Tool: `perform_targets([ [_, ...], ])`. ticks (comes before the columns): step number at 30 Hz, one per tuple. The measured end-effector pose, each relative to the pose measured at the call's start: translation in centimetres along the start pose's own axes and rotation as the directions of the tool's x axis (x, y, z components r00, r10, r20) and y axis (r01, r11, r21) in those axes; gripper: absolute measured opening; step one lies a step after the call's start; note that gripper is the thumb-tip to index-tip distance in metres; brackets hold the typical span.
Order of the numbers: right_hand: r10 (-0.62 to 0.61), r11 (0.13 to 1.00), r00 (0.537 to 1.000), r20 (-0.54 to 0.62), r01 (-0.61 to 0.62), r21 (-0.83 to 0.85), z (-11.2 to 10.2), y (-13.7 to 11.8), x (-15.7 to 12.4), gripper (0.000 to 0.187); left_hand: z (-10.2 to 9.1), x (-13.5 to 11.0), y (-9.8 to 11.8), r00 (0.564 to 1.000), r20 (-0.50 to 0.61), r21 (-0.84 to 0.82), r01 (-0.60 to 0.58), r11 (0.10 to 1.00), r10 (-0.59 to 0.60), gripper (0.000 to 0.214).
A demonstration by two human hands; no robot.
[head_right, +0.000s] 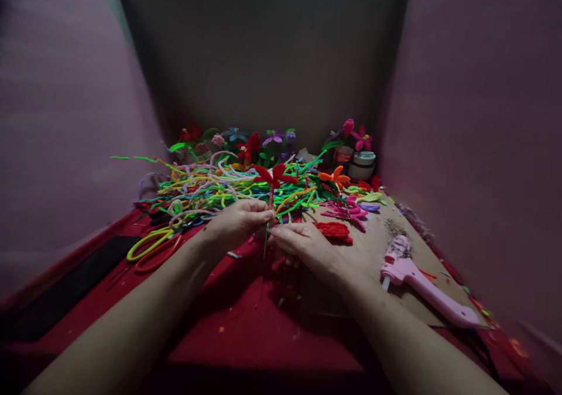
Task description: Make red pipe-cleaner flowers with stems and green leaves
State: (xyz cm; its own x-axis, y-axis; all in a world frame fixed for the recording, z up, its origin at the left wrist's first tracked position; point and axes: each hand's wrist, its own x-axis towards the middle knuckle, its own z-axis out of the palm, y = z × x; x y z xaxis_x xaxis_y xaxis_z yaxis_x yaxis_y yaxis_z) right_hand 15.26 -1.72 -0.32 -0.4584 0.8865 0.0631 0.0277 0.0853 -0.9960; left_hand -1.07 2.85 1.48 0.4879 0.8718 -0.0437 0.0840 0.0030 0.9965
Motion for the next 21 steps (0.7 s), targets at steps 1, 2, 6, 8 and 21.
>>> perform_targets([
  [1,0.011,1.000,1.000,0.000,-0.011,-0.024,-0.1,0.1,0.1,0.035,-0.3,0.2,-0.3,0.999,0.017,0.020,0.030,0.999,-0.030,0.026],
  [2,0.022,0.998,1.000,-0.015,-0.023,-0.059,-0.1,0.2,0.2,0.036,-0.4,0.4,-0.6,0.999,-0.006,0.063,0.050,0.997,-0.050,0.027],
  [6,0.125,0.974,0.984,-0.127,-0.146,-0.173,0.2,0.4,0.3,0.035,-0.2,1.1,-1.5,0.993,-0.050,0.159,0.113,0.981,-0.106,0.029],
  [8,0.178,0.966,0.972,-0.150,-0.202,-0.162,0.4,0.4,0.4,0.033,0.3,1.4,-1.6,0.989,-0.065,0.214,0.143,0.966,-0.132,0.031],
  [21,0.217,0.976,0.971,-0.104,-0.216,0.024,0.1,1.1,0.3,0.028,-8.8,-8.2,1.6,0.902,-0.413,0.866,0.347,0.359,0.125,0.022],
])
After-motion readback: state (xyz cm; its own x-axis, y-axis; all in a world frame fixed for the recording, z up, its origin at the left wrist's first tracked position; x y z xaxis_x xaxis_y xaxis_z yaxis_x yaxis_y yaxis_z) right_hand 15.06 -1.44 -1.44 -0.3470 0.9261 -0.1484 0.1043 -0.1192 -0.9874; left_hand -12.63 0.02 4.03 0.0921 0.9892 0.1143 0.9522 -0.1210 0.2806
